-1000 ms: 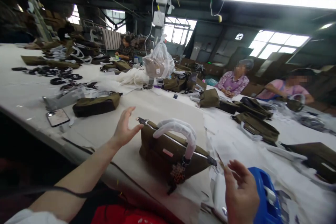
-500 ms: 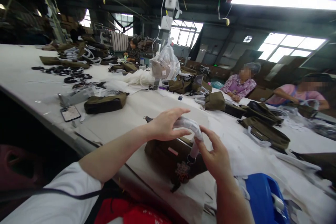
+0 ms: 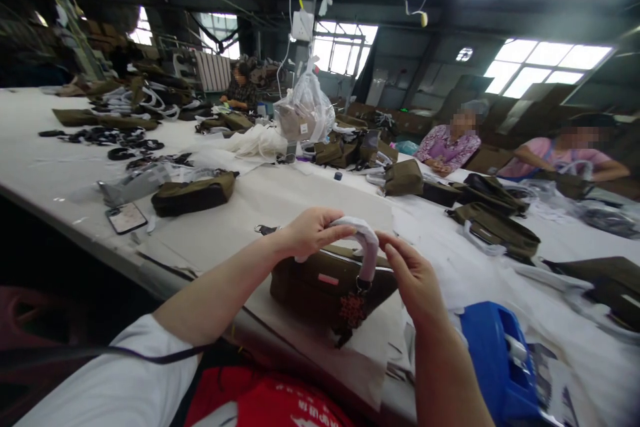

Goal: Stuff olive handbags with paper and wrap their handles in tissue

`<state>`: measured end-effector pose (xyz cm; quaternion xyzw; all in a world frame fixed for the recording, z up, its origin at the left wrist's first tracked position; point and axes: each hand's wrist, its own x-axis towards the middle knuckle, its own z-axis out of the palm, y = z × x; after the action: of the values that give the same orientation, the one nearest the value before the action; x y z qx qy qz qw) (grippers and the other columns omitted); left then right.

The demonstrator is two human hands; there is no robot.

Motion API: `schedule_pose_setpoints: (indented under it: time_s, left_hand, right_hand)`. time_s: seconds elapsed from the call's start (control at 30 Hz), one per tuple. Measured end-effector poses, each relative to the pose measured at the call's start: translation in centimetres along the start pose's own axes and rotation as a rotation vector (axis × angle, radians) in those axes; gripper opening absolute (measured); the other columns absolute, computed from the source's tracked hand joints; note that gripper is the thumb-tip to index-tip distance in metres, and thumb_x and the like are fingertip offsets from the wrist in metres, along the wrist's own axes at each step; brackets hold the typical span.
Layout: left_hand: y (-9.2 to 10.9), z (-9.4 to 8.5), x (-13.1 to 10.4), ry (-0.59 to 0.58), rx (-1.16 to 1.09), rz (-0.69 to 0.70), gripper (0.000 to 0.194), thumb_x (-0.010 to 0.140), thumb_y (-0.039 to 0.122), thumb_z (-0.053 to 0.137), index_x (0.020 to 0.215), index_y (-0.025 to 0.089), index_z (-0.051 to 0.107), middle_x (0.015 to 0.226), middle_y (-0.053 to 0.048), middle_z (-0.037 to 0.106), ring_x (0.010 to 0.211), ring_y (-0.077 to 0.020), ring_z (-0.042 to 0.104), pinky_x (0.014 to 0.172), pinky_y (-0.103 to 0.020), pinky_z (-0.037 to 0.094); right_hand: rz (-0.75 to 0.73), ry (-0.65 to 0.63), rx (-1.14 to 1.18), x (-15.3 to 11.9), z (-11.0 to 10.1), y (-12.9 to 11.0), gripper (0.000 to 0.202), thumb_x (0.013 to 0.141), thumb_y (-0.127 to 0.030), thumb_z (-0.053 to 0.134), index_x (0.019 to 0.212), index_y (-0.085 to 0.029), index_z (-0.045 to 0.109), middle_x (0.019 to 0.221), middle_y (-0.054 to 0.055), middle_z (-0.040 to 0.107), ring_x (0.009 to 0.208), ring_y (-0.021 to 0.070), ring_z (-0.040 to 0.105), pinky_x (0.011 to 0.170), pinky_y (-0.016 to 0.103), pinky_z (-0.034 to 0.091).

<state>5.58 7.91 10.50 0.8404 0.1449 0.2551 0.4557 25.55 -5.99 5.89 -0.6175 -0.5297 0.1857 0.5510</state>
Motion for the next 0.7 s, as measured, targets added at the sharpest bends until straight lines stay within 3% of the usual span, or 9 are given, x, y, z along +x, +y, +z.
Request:
schedule_pose_setpoints:
  time_s: [0.13, 0.23, 0.37, 0.47, 0.53, 0.6, 0.7]
  left_hand:
    - [-0.3, -0.7, -0.3, 0.099, 0.027, -0.046, 0.038, 0.078, 0.051, 0.064, 0.074, 0.014, 0.057, 0.06, 0.006, 0.043, 0.057, -0.0072, 0.038, 0.051, -0.018, 0.03]
    - [-0.1, -1.3, -1.1, 0.183, 0.137, -0.018, 0.035, 0.076, 0.047, 0.069, 0.072, 0.014, 0.06, 0.061, 0.005, 0.049, 0.058, -0.0076, 0.042, 0.053, -0.018, 0.033]
    - [0.2, -1.7, -2.2, 0.518, 0.298, 0.06, 0.029, 0.081, 0.044, 0.067, 0.075, 0.016, 0.063, 0.061, 0.003, 0.053, 0.057, -0.0091, 0.043, 0.054, -0.021, 0.034]
    - [0.4, -1.5, -2.6, 0.753, 0.327, 0.055, 0.028, 0.081, 0.045, 0.068, 0.077, 0.017, 0.062, 0.061, 0.003, 0.052, 0.059, -0.0106, 0.042, 0.054, -0.023, 0.034]
    - [0.5, -1.3, -2.6, 0.778, 0.327, 0.021, 0.028, 0.08, 0.045, 0.068, 0.077, 0.018, 0.062, 0.059, 0.003, 0.051, 0.057, -0.011, 0.041, 0.053, -0.023, 0.033]
    - [0.4, -0.9, -2.4, 0.688, 0.327, -0.051, 0.03, 0.077, 0.048, 0.07, 0.076, 0.019, 0.062, 0.057, 0.004, 0.05, 0.054, -0.0104, 0.041, 0.05, -0.023, 0.031]
    - [-0.3, 0.4, -2.0, 0.452, 0.31, -0.084, 0.037, 0.077, 0.052, 0.067, 0.069, 0.018, 0.059, 0.053, 0.004, 0.047, 0.049, -0.0094, 0.039, 0.046, -0.022, 0.029]
  right_hand:
    - [0.073, 0.494, 0.138, -2.1, -2.3, 1.6, 0.033, 0.085, -0.047, 0.064, 0.097, -0.017, 0.072, 0.094, 0.009, 0.073, 0.09, 0.0228, 0.069, 0.092, 0.044, 0.051]
    - [0.039, 0.838, 0.156, -4.3, -5.7, 3.0, 0.026, 0.08, -0.039, 0.069, 0.086, -0.014, 0.07, 0.081, 0.005, 0.07, 0.075, 0.0185, 0.067, 0.083, 0.039, 0.055]
    - [-0.01, 1.156, 0.153, -7.1, -10.9, 4.2, 0.013, 0.075, -0.028, 0.068, 0.078, -0.015, 0.068, 0.071, 0.0, 0.065, 0.062, 0.0139, 0.063, 0.072, 0.033, 0.055]
    - [0.009, 1.239, 0.065, -8.9, -13.2, 5.0, 0.013, 0.075, -0.027, 0.067, 0.078, -0.014, 0.069, 0.071, 0.0, 0.066, 0.06, 0.0133, 0.061, 0.069, 0.031, 0.053]
    - [0.036, 1.223, -0.008, -10.0, -13.7, 5.6, 0.016, 0.077, -0.028, 0.068, 0.082, -0.013, 0.071, 0.074, 0.002, 0.068, 0.062, 0.0138, 0.062, 0.069, 0.031, 0.053]
    - [0.065, 1.2, -0.056, -11.1, -13.9, 6.4, 0.02, 0.078, -0.031, 0.069, 0.085, -0.013, 0.072, 0.075, 0.002, 0.068, 0.064, 0.0148, 0.063, 0.071, 0.031, 0.052]
    - [0.167, 1.153, -0.112, -13.0, -14.2, 8.1, 0.028, 0.079, -0.04, 0.069, 0.086, -0.013, 0.071, 0.074, 0.003, 0.068, 0.063, 0.0154, 0.062, 0.065, 0.029, 0.05]
